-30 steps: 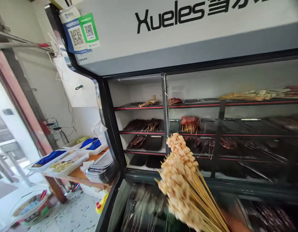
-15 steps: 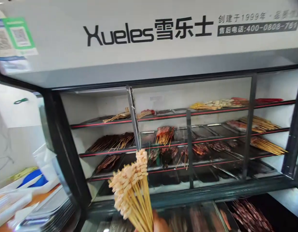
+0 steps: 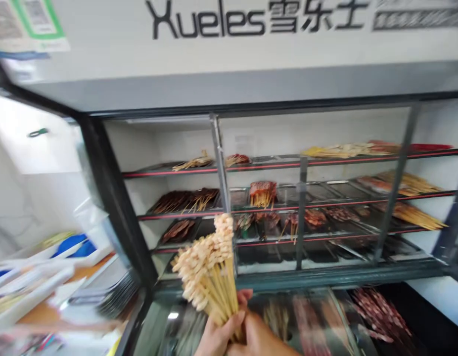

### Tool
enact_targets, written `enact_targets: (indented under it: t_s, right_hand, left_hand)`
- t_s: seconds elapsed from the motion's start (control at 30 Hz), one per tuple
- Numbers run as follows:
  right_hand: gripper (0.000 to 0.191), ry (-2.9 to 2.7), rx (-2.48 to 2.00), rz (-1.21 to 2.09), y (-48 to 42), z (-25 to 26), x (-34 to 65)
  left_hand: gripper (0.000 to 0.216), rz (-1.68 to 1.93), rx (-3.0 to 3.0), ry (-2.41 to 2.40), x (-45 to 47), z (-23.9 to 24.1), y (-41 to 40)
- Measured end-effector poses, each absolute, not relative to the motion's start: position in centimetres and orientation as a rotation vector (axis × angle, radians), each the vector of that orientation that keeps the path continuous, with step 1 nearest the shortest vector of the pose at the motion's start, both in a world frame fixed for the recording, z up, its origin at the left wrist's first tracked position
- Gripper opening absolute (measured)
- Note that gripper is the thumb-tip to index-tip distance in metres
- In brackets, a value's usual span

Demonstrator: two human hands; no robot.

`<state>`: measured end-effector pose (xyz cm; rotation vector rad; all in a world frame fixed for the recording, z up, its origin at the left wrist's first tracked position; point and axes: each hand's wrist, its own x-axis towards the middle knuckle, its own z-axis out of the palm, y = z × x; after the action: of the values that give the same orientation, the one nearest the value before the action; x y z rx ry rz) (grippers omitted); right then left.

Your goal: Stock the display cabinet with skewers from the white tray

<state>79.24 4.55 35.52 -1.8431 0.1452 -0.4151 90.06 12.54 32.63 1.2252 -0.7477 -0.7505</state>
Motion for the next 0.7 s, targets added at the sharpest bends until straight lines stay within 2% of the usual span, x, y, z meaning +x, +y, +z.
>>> enact_targets:
  t_s: [0.13,0.33,0.43,0.57,0.7]
  right_hand:
    - [0.051,0.132,-1.714,-0.347,5.5,33.1,79.5]
    - [0.070,0.212,-1.927,-0.437,6.1,29.9,80.3]
    - [0.079,0.290,-1.985,-0.439,6.4,29.0,80.8]
    - [0.072,0.353,-2.055,-0.491,6.2,28.5,81.5]
    - [0.068,0.435,-2.081,-0.394,6.1,28.6,82.1]
  left_hand:
    - [0.043,-0.857,1.042,-0.791,91.2,33.0,13.7]
    - [0.057,-0.995,0.968,-0.688,91.4,33.1,14.0]
    - [0.054,-0.986,0.921,-0.667,90.8,34.1,14.1]
    - [0.047,-0.937,0.916,-0.656,90.8,35.9,14.4]
    - [0.046,-0.852,0.956,-0.628,91.6,37.7,14.6]
